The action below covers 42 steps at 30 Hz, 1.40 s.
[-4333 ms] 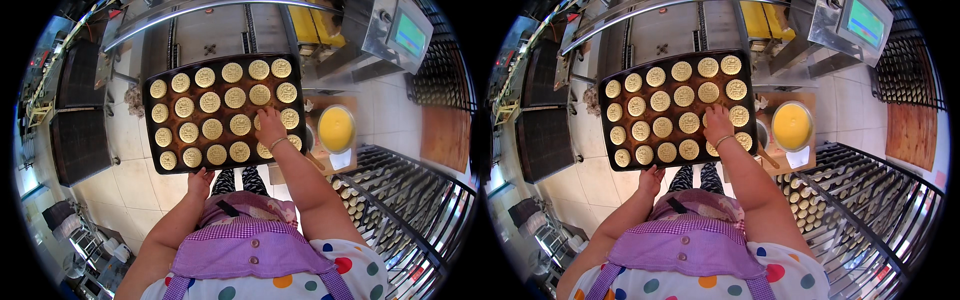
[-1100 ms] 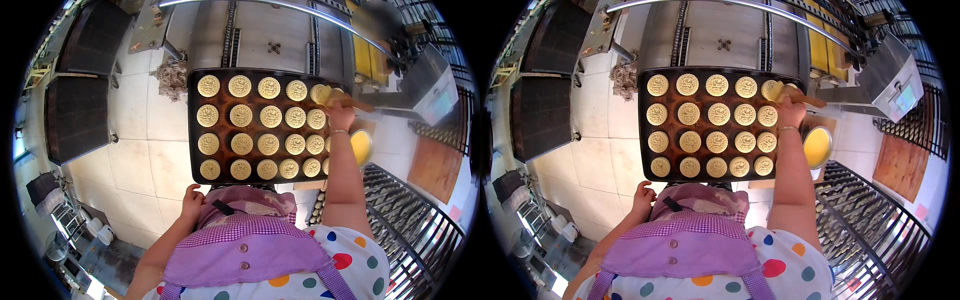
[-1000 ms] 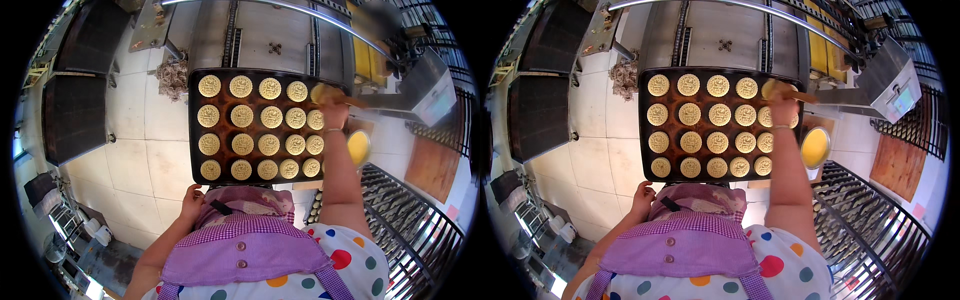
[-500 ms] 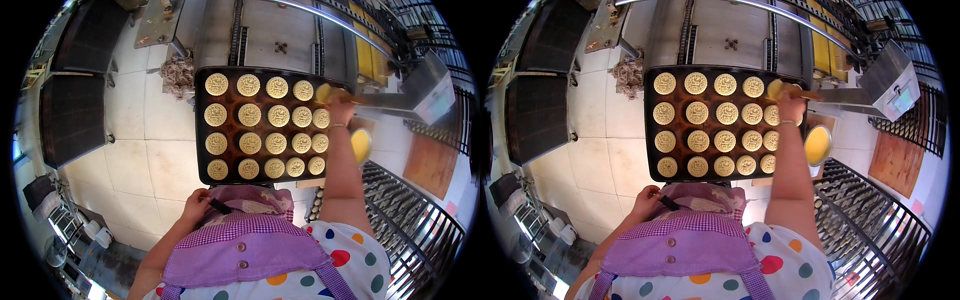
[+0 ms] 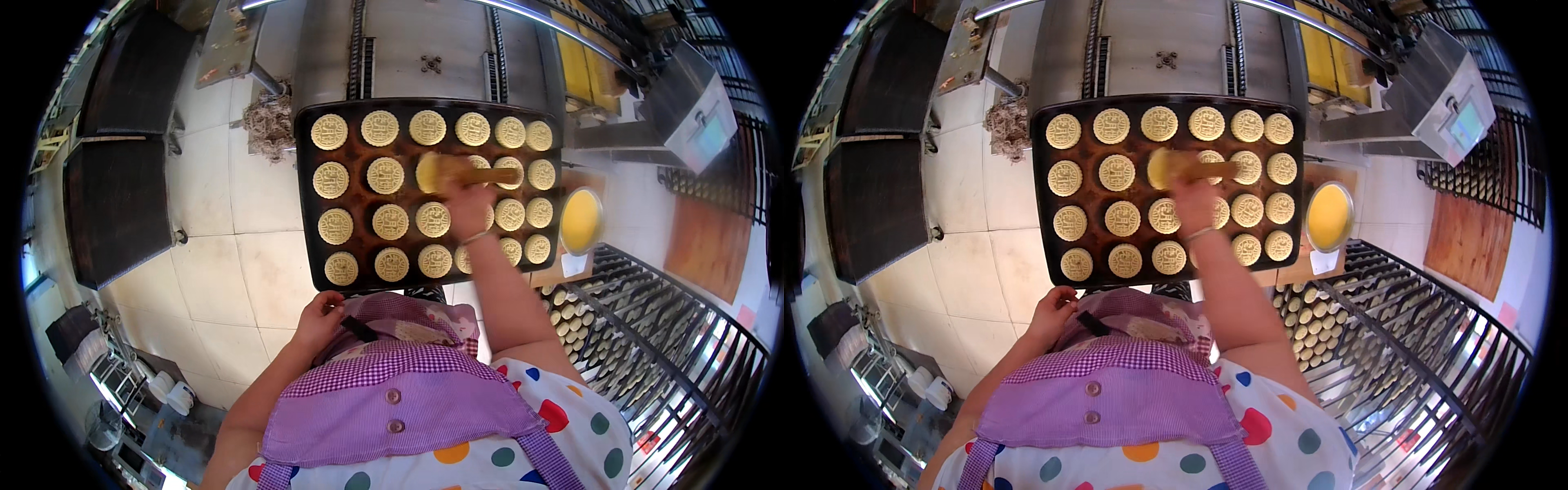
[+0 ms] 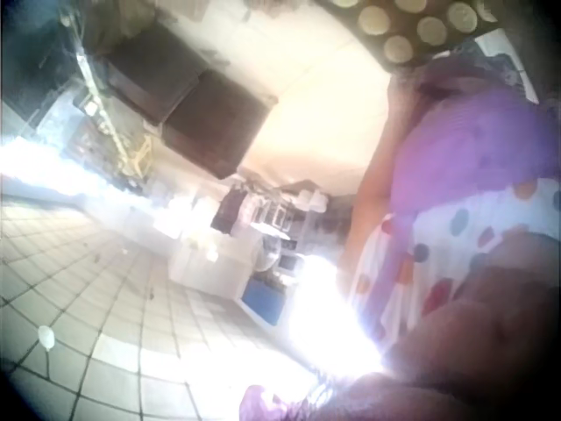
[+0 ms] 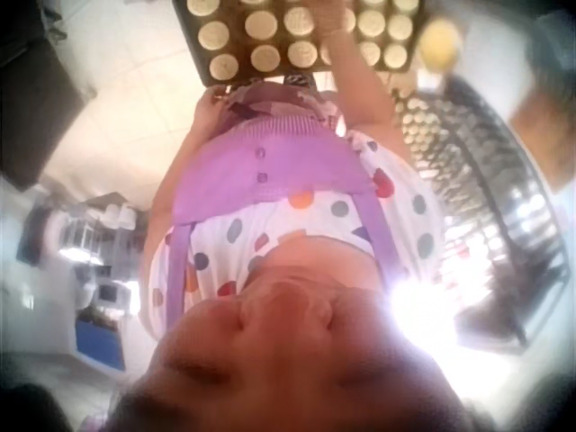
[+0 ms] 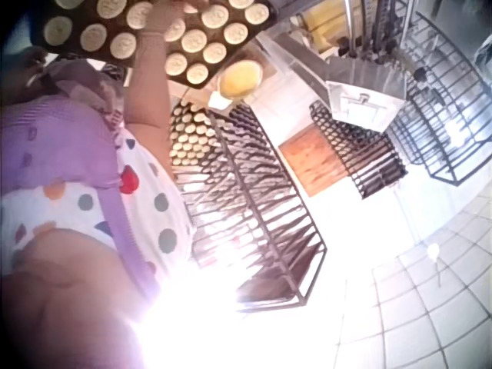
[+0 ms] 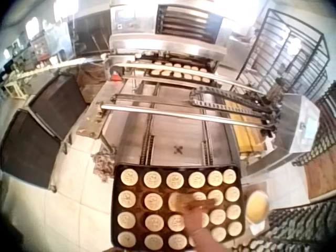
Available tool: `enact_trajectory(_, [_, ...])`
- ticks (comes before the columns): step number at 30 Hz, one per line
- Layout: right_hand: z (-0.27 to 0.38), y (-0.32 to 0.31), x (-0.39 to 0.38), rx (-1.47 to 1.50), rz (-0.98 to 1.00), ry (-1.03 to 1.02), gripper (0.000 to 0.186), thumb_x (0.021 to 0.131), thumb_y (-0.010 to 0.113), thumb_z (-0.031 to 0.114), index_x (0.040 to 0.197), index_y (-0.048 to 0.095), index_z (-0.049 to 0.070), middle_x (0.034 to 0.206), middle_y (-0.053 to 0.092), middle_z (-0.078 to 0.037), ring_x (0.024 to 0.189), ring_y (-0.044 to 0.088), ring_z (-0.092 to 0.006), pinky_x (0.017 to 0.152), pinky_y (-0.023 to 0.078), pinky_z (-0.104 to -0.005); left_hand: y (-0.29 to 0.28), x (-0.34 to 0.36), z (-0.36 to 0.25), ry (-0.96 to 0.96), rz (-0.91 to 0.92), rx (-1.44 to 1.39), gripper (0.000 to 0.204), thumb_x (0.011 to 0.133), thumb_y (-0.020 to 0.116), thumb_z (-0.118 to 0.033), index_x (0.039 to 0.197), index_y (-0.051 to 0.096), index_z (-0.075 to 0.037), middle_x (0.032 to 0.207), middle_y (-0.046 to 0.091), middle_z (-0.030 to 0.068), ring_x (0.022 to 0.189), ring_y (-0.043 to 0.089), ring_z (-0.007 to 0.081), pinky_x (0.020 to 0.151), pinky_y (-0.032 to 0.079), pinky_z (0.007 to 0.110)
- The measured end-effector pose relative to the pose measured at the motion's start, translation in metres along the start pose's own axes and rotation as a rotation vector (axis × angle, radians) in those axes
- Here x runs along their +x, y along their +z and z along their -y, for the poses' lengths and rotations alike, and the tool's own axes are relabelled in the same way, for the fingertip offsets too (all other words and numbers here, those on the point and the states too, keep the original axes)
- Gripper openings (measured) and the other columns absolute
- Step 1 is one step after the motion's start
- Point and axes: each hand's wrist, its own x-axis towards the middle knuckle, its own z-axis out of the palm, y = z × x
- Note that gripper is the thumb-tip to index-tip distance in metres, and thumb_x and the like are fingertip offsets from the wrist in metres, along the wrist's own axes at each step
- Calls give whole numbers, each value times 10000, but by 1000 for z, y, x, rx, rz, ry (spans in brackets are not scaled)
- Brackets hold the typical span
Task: The person brushes liquid onto small pastries on a tray using a brush, places the tray into a rack, and then rotates empty trays into an oven.
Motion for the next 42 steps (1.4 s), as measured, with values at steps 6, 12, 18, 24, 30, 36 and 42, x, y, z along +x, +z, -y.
enact_trajectory(6, [-70,-125,40,34,-362,45,176,817,544,73,949,626,-9,857,665,-155,650,649,-235,564,514,-363,9,2,14,13,23,-19,241,835,571,-43,1071,540,-10,925,588,55,807,556,126,729,470,251])
enact_trajectory(12, [-39,-28,4,259,-2,-153,281,786,615,193,983,608,-8,868,642,-204,709,630,-300,663,497,-375,41,6,-4,70,87,65,252,824,578,-34,1072,542,-9,935,593,59,827,567,140,760,473,260])
enact_trajectory(18, [-134,-161,63,-193,-269,112,406,774,598,209,1123,556,6,847,638,-213,718,632,-290,605,502,-395,70,4,-13,30,71,94,264,813,596,-34,1070,544,-8,944,595,60,841,570,141,780,471,261])
enact_trajectory(24, [-112,-187,66,-51,-289,-11,435,772,590,248,1135,558,11,817,652,-217,792,643,-362,704,507,-415,112,7,-13,19,103,100,259,810,604,-29,1059,535,-8,934,585,50,836,561,133,762,468,254])
enact_trajectory(30, [-102,-181,47,78,-173,-37,377,765,589,249,1062,603,16,838,643,-218,842,621,-377,764,492,-411,160,14,-26,40,131,156,272,806,611,-35,1067,537,-14,933,594,62,846,567,147,783,472,274])
enact_trajectory(36, [-252,-310,20,395,-590,276,352,812,599,98,1139,537,-19,893,644,-103,683,633,-160,466,529,-261,196,11,-25,-41,151,210,286,803,614,-34,1075,528,-19,938,588,59,838,564,142,772,474,271])
enact_trajectory(42, [-364,-344,-12,-311,-733,341,302,778,664,211,898,626,-64,860,658,-210,794,666,-236,563,541,-320,224,17,-38,-51,211,229,304,797,629,-40,1080,519,-22,927,578,52,791,559,127,721,476,259])
